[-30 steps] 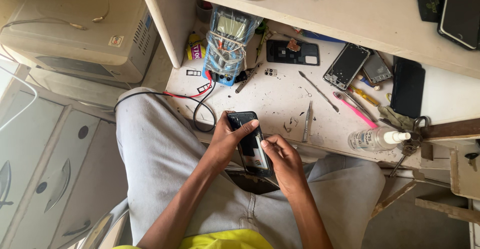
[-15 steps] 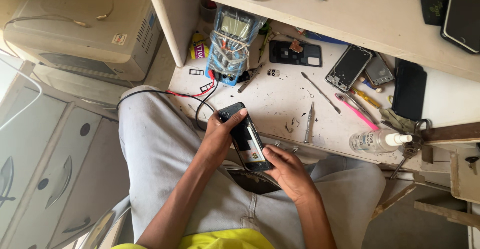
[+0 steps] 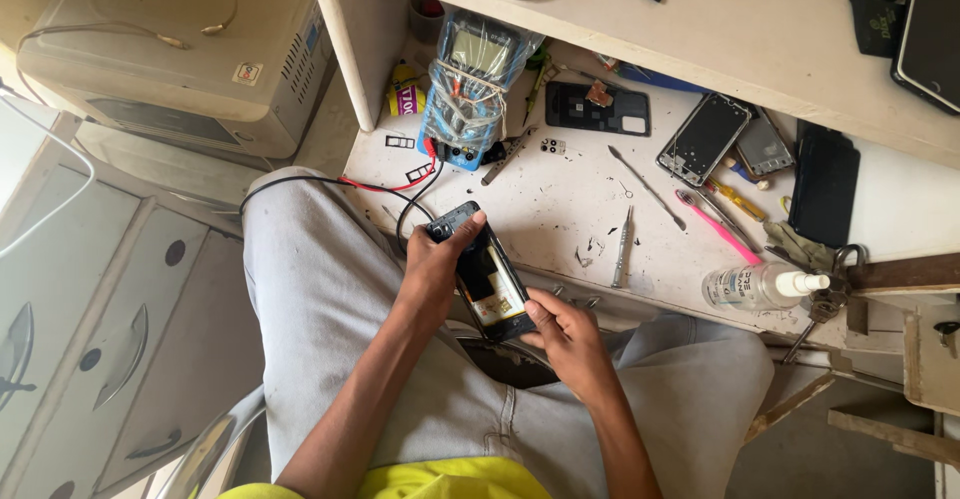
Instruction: The person sits at a repair workbench and works on a disassembled smartphone, pressing and positioning components on the phone body, using a screwdriver on the device, and manipulating the phone frame and back cover while reassembling it.
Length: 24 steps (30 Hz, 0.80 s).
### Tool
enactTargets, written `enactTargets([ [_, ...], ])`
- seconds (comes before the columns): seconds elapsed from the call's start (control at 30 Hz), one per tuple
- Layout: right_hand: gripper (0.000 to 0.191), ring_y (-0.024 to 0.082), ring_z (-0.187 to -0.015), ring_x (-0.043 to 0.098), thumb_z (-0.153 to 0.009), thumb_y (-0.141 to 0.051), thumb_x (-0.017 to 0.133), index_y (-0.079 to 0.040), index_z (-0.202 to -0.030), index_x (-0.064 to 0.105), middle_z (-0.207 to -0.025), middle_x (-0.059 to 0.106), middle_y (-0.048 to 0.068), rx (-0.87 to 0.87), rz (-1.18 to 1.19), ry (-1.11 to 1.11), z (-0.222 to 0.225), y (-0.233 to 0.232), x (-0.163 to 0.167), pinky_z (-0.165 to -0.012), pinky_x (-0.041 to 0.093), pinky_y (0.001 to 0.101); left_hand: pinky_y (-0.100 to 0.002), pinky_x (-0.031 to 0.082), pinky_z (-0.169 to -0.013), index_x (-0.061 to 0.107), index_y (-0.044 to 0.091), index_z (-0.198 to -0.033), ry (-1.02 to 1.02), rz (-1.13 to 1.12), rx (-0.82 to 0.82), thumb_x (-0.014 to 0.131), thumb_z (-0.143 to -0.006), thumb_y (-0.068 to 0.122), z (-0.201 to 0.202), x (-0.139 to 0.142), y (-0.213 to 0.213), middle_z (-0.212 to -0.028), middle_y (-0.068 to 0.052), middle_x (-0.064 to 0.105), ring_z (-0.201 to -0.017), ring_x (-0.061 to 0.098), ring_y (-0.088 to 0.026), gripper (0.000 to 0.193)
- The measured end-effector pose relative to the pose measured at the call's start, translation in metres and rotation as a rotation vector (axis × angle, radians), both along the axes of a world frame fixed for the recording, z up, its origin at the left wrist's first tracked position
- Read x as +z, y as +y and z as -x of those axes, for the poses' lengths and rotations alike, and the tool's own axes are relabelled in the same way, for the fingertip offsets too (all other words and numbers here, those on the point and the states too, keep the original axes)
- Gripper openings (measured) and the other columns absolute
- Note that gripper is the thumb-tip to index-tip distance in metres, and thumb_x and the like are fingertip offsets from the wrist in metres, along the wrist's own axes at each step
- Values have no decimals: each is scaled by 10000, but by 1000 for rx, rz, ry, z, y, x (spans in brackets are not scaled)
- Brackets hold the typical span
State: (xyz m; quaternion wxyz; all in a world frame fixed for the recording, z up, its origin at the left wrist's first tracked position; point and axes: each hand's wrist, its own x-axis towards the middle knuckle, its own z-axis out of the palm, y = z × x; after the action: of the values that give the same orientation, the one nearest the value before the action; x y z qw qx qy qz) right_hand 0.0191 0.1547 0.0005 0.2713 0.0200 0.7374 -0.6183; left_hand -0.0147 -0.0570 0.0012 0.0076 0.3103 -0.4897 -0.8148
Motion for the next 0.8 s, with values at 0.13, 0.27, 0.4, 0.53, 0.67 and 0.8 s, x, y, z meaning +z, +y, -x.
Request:
enactTargets([
  [0.13,432,173,-1098,696,-1007,-194,568,5,-1390,586,-1202,719,125,6,102,-90,-2,0,0,-987,602,392,-336,540,-613,597,-71,-1033,24,-32,-3,876,-778,333,0,0,-4,-834,-93,678,-675,631,-160,553],
  [0.27,460,195,-1101,688,-986,-119,595,23,-1420,537,-1191,704,148,19,208,-99,-2,0,-4,-1010,597,402,-347,540,-622,594,-65,-1053,60,-95,22,850,-820,297,0,1,-7,-857,-94,673,-694,628,-162,500],
  [0.4,441,250,-1085,720,-979,-87,600,46,-1397,551,-1153,712,176,-48,258,-106,1,7,-4,-973,565,428,-342,566,-729,552,-8,-1104,78,-147,48,791,-866,233,5,1,-3,-961,-101,678,-833,675,-151,414],
  [0.53,452,239,-1089,699,-974,-62,617,52,-1406,551,-1160,680,148,-120,445,-164,4,12,-2,-983,579,455,-336,549,-825,592,-5,-1157,237,-346,-29,698,-935,184,9,1,-5,-1035,-81,695,-914,671,-149,310],
  [0.67,484,232,-1099,695,-963,-82,612,23,-1426,521,-1217,681,118,-175,634,-282,12,18,-1,-1000,583,437,-313,533,-920,636,-28,-1286,442,-556,-162,660,-1008,174,8,7,-8,-1050,-44,698,-944,647,-132,344],
  [0.8,490,242,-1114,683,-976,-77,611,6,-1445,497,-1246,674,113,-195,769,-320,15,22,-9,-1003,567,412,-292,530,-909,649,-23,-1322,463,-482,-256,645,-974,142,7,20,-3,-1076,-45,735,-943,648,-108,385],
])
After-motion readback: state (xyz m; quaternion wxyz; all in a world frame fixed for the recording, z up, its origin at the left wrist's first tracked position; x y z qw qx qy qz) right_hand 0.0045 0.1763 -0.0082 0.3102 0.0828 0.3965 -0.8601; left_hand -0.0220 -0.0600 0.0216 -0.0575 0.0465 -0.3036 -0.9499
